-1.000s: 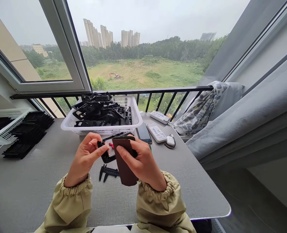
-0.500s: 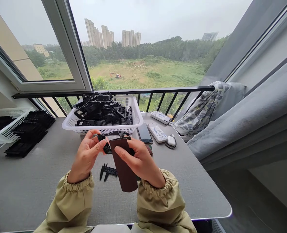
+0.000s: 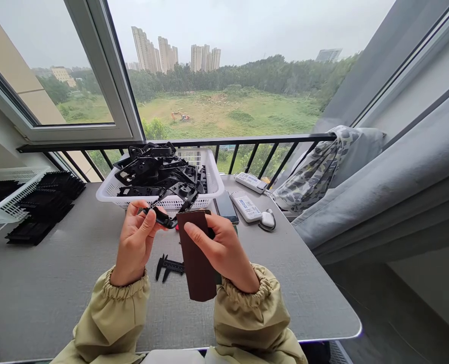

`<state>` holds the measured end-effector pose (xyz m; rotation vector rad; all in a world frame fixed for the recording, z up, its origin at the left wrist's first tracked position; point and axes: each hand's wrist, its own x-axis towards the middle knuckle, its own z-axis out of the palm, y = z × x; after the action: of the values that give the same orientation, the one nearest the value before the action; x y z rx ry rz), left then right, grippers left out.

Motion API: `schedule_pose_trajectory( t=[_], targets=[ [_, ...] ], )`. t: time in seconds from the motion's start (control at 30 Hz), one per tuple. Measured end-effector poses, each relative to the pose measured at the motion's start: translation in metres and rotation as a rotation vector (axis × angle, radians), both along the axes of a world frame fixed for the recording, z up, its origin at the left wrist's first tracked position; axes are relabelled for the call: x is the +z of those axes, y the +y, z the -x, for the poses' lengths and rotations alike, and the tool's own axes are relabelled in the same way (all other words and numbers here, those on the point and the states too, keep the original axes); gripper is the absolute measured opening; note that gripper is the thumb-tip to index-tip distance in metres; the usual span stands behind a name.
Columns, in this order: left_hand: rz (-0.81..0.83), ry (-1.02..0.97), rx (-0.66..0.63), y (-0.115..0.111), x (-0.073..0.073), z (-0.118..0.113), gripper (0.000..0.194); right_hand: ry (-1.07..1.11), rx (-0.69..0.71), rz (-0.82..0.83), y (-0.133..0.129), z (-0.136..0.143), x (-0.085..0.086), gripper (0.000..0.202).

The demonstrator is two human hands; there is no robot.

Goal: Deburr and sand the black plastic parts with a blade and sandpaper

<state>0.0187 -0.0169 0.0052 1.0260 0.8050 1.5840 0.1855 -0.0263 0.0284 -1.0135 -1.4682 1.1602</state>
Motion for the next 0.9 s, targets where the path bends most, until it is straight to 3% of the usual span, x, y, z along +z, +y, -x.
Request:
schedule_pose_trajectory(
  t=[0.13, 0.4, 0.67, 0.9],
  targets=[
    [-0.103, 0.106, 0.061, 0.0, -0.006, -0.001, 0.029, -0.024, -0.024, -0.044, -0.002, 0.0, 0.001, 0.026],
    [-0.337, 0.427, 0.17, -0.002, -0.018, -0.002, 0.015, -0.276, -0.011, -0.242, 0.003, 0.004, -0.007, 0.027],
    [-0.377, 0.542, 0.239, 0.0, -0.022, -0.002, 0.015, -0.312, -0.13, -0.326, 0.003, 0.003, -0.007, 0.025],
    [-0.393, 0.564, 0.257, -0.001, -0.02, -0.003, 0.013, -0.345, -0.052, -0.317, 0.003, 0.006, -0.006, 0.025]
  ],
)
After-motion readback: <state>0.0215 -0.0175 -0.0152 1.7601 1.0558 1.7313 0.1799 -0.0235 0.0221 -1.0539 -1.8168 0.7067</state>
